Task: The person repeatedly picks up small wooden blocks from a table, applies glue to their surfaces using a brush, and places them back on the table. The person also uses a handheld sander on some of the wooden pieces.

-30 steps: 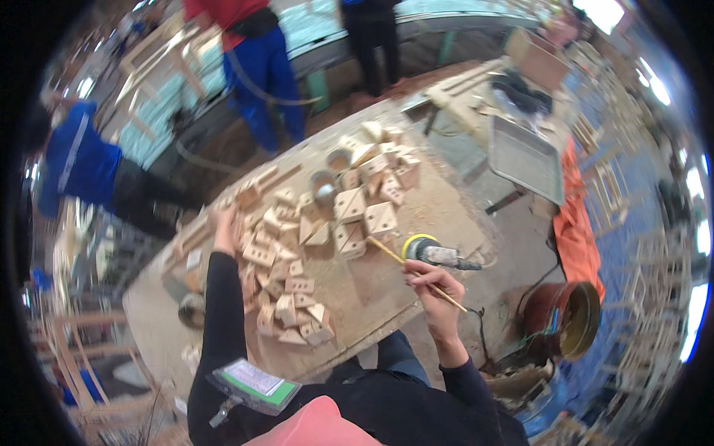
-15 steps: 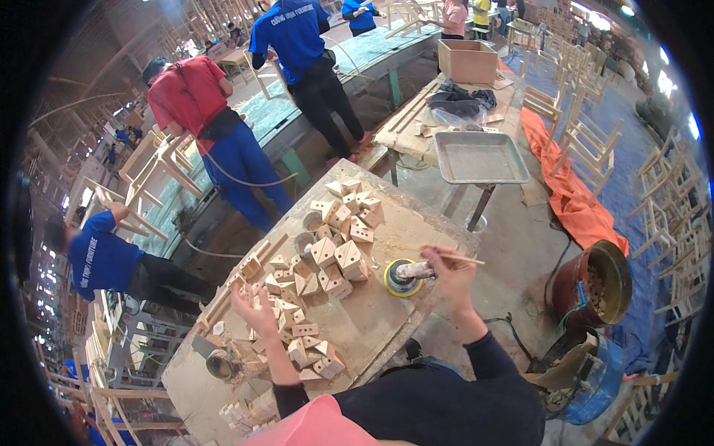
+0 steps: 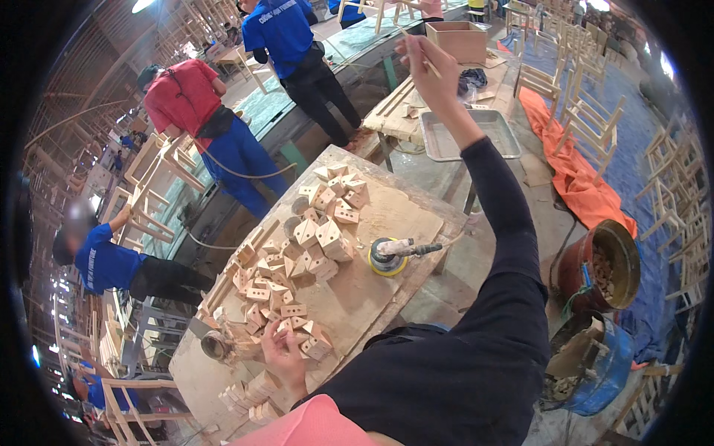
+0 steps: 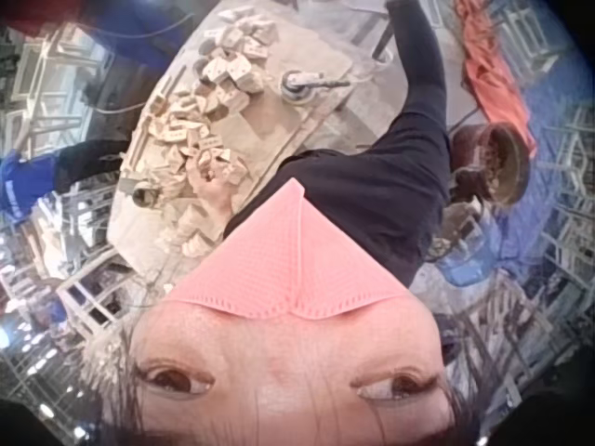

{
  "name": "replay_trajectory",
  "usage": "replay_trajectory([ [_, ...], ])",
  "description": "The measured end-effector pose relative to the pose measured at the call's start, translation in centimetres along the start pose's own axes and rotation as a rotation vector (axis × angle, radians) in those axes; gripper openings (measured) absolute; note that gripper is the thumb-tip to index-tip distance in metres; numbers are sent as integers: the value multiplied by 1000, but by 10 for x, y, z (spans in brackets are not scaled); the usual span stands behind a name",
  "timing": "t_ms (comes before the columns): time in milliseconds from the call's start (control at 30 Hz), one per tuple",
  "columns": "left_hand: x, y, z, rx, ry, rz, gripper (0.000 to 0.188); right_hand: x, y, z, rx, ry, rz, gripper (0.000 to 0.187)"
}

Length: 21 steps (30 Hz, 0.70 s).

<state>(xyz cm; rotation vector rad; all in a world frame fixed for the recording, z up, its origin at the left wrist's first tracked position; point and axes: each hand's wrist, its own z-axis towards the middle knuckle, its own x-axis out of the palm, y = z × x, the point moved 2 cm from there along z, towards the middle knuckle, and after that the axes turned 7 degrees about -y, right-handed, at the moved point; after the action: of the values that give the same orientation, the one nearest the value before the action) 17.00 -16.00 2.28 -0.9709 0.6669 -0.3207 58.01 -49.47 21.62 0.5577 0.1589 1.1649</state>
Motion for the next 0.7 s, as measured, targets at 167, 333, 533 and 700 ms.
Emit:
replay_trajectory([
  [167, -13, -7, -13, 21, -122, 87, 31, 19, 7, 0, 134, 134, -76, 38],
  [333, -14, -15, -15, 42, -137, 107, 29, 21, 18, -7, 156, 230, -56, 36],
  [533, -11, -26, -5, 99, -96, 170, 28, 11, 43, -16, 132, 188, 95, 33],
  [700, -4, -32, -2, 107, -63, 183, 27, -8, 53, -19, 83, 145, 127, 33],
])
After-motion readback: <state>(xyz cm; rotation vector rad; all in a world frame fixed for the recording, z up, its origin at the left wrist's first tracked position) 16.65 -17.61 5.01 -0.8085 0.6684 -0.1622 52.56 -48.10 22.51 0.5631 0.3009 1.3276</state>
